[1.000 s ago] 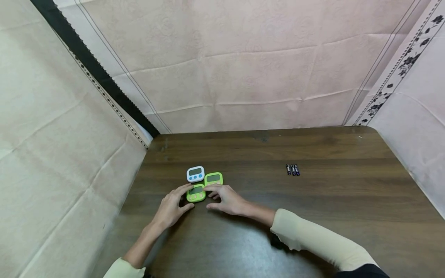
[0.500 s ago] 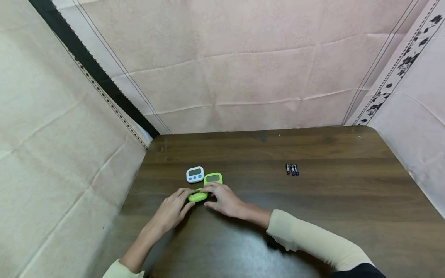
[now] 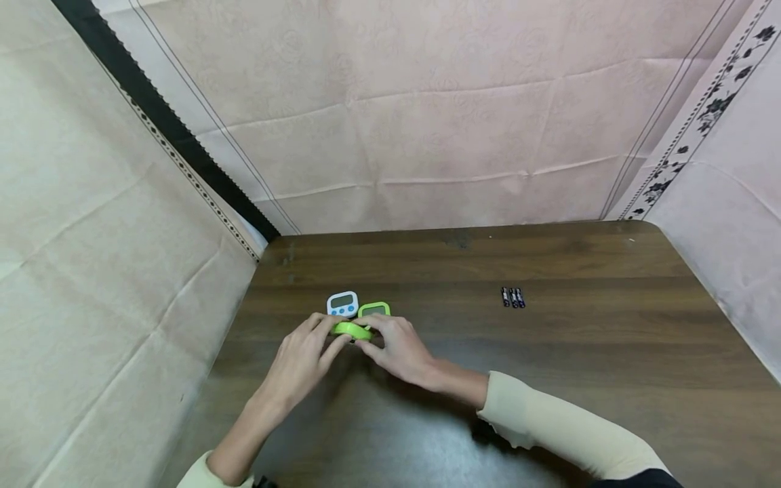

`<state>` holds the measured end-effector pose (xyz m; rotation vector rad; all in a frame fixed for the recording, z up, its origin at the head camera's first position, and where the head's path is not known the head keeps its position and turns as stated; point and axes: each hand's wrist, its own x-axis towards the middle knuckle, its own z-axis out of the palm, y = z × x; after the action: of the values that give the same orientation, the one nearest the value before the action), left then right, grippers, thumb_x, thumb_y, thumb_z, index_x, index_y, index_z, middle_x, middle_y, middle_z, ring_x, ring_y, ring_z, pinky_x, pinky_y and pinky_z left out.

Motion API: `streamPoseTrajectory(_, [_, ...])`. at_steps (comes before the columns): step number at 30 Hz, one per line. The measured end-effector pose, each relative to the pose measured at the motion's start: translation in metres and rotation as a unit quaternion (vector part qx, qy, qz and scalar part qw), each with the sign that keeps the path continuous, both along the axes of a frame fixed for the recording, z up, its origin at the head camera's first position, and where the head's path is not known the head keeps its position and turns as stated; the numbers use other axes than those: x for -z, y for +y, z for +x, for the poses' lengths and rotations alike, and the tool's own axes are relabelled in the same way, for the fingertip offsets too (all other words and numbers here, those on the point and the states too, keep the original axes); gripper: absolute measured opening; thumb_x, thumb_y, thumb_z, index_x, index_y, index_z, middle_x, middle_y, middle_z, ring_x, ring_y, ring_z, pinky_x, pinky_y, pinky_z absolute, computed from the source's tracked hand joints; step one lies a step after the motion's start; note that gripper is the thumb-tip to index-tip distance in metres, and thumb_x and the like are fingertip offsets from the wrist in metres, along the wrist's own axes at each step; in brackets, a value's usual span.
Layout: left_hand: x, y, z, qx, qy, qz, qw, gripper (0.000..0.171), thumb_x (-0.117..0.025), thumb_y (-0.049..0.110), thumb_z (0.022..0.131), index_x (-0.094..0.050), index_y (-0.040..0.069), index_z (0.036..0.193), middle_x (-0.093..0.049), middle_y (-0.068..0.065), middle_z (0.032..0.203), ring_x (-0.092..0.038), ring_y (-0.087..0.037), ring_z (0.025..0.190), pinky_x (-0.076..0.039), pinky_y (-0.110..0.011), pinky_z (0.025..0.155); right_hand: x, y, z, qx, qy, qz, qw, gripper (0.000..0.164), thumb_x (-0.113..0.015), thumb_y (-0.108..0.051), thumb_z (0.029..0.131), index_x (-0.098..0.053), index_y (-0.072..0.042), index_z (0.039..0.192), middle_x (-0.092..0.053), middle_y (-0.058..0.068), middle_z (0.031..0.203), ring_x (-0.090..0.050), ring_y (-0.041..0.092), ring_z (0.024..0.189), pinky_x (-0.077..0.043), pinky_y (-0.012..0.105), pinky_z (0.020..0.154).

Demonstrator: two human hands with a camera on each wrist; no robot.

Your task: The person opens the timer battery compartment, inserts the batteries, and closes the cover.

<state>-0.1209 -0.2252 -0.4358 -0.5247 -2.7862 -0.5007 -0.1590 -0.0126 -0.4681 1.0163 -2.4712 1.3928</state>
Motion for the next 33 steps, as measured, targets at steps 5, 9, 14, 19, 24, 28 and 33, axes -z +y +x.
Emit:
streamPoseTrajectory(5, [-0.011,0.013,-0.002,0.002,0.013,0.073,0.9973,0.033,-0.079,0.032,0.099,-0.073,0.014,0.126,-0.066,-0.001,0.108,-0.061,-0.015,0.079,-0.053,-0.034,0.066,-0.018,0.014,0.002,-0.013,-0.064,-0.080,0.995,0.028,-0.078,-0.003,0.097,-0.073,-0.003,0.126,-0.076,0.011,0.119,-0.076,0.020,0.097,-0.063,0.025,0.077])
streamPoseTrajectory(9, [-0.018,0.026,-0.005,0.014,0.007,0.146,0.9891,0.034,-0.083,0.028,0.096,-0.073,0.013,0.124,-0.066,0.002,0.109,-0.067,-0.015,0.091,-0.058,-0.035,0.072,-0.031,0.028,0.000,-0.006,-0.120,-0.120,0.985,0.028,-0.079,-0.006,0.097,-0.073,-0.003,0.125,-0.077,0.010,0.118,-0.077,0.022,0.096,-0.064,0.029,0.082])
streamPoseTrajectory(14, [-0.024,0.045,-0.010,0.039,-0.060,0.275,0.9589,0.029,-0.081,0.022,0.097,-0.072,0.015,0.124,-0.067,0.002,0.116,-0.070,-0.013,0.106,-0.063,-0.034,0.088,-0.046,0.051,0.000,0.018,-0.180,-0.152,0.972,0.026,-0.082,-0.014,0.096,-0.075,-0.008,0.120,-0.079,0.005,0.113,-0.077,0.020,0.098,-0.063,0.031,0.088])
streamPoseTrajectory(19, [-0.025,0.067,-0.014,0.067,-0.138,0.393,0.9064,0.027,-0.078,0.020,0.100,-0.071,0.013,0.126,-0.073,-0.004,0.118,-0.073,-0.019,0.108,-0.063,-0.034,0.089,-0.053,0.072,0.003,0.022,-0.221,-0.187,0.957,0.027,-0.080,-0.013,0.098,-0.073,-0.005,0.123,-0.079,0.009,0.115,-0.078,0.023,0.102,-0.063,0.039,0.091])
streamPoseTrajectory(24, [-0.021,0.088,-0.017,0.077,-0.176,0.446,0.8740,0.031,-0.079,0.018,0.099,-0.071,0.009,0.127,-0.076,-0.008,0.117,-0.074,-0.021,0.109,-0.063,-0.032,0.091,-0.049,0.091,0.010,0.038,-0.226,-0.208,0.951,0.029,-0.078,-0.010,0.099,-0.069,-0.002,0.125,-0.078,0.012,0.116,-0.078,0.025,0.103,-0.063,0.045,0.091])
streamPoseTrajectory(28, [-0.015,0.100,-0.019,0.083,-0.176,0.454,0.8696,0.030,-0.081,0.016,0.097,-0.074,0.008,0.125,-0.078,-0.007,0.113,-0.076,-0.021,0.106,-0.063,-0.032,0.091,-0.045,0.103,0.016,0.060,-0.212,-0.201,0.954,0.028,-0.079,-0.010,0.098,-0.069,-0.004,0.124,-0.077,0.010,0.115,-0.077,0.023,0.101,-0.063,0.039,0.090])
streamPoseTrajectory(33, [-0.011,0.108,-0.020,0.104,-0.167,0.439,0.8766,0.029,-0.083,0.015,0.095,-0.076,0.007,0.123,-0.080,-0.006,0.109,-0.078,-0.020,0.100,-0.064,-0.032,0.088,-0.043,0.117,0.019,0.081,-0.191,-0.178,0.962,0.028,-0.084,-0.009,0.093,-0.074,-0.002,0.118,-0.078,0.010,0.108,-0.076,0.022,0.094,-0.064,0.031,0.085])
